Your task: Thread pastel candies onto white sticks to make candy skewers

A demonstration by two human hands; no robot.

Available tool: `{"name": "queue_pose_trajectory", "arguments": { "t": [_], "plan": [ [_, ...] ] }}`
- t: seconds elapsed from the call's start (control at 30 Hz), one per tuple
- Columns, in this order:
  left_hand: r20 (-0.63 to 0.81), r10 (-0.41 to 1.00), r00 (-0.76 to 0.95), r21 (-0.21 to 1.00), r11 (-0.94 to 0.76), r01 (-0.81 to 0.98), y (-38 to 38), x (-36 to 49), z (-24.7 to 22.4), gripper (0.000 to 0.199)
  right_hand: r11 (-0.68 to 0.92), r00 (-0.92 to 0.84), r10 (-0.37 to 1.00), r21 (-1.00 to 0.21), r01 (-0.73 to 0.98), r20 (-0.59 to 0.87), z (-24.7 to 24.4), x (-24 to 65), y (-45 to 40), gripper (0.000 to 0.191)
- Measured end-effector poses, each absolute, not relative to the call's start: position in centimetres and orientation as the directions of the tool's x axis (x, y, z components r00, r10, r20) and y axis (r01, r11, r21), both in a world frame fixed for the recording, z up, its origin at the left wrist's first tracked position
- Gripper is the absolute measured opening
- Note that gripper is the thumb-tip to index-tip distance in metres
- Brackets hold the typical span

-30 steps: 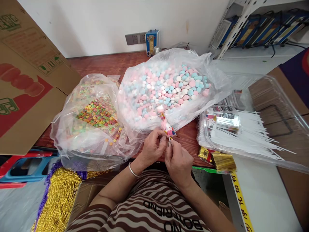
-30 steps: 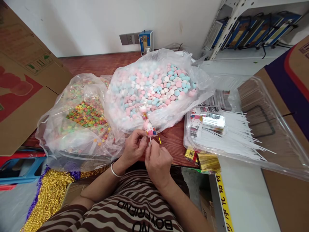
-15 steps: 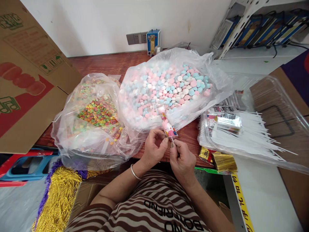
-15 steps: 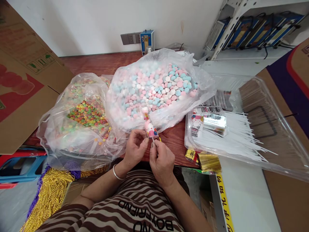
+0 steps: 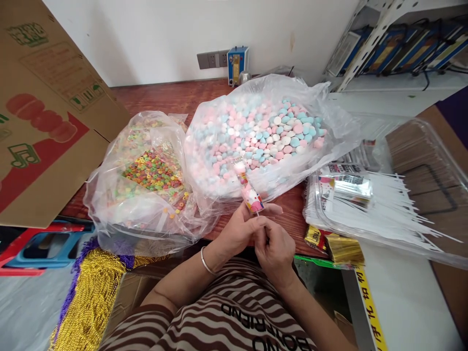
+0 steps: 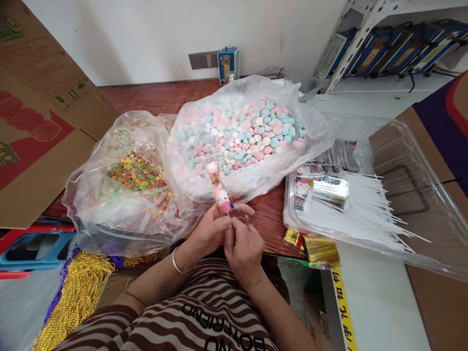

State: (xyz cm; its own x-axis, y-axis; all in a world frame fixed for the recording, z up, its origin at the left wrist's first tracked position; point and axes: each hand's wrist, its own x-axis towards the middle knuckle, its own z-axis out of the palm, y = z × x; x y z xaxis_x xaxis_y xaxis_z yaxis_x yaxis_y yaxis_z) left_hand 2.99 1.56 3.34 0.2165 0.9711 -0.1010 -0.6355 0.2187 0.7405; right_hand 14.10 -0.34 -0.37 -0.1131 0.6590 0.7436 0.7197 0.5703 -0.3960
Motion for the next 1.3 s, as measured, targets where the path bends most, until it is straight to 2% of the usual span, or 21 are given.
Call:
{"name": "queue_pose_trajectory", "arguments": {
  "t": [0.07,0.17,0.3,0.63,0.77,0.93,1.3],
  "plan": [
    [-0.091,0.982,0.163,0.700,0.180,-0.691,2.2,2.4,3.8,0.066,0.581,-0.128,0.658,-0.393,0.712,0.742,-0.5,14.3,-0.6,0.011],
    [-0.113,0.991,0.064,0.645,0.122,-0.754,3.2,1.8,4.5,0.059,0.623,-0.180,0.664,-0.403,0.671,0.726,-0.6,14.1,-1.2,0.012],
    [-0.120,0.990,0.076,0.607,0.134,-0.783,3.4,2.3,5.1,0.050,0.644,-0.193,0.673,-0.436,0.628,0.714,-0.7,13.5,-1.8,0.013],
    [-0.127,0.991,0.047,0.676,0.121,-0.727,2.3,3.9,4.7,0.045,0.626,-0.178,0.661,-0.404,0.667,0.729,-0.6,13.2,-1.7,0.016],
    [-0.155,0.986,0.060,0.657,0.149,-0.739,2.4,4.0,4.3,0.041,0.585,-0.137,0.730,-0.508,0.632,0.670,-0.2,13.3,-1.4,0.011],
    [-0.153,0.988,-0.004,0.664,0.100,-0.741,2.9,3.7,4.2,0.046,0.555,-0.205,0.807,-0.596,0.580,0.553,0.4,14.2,-1.7,0.016],
    [-0.144,0.989,-0.016,0.693,0.089,-0.716,1.9,5.2,4.1,0.039,0.535,-0.126,0.782,-0.554,0.638,0.610,-0.2,14.0,-2.0,0.016]
  ]
}}
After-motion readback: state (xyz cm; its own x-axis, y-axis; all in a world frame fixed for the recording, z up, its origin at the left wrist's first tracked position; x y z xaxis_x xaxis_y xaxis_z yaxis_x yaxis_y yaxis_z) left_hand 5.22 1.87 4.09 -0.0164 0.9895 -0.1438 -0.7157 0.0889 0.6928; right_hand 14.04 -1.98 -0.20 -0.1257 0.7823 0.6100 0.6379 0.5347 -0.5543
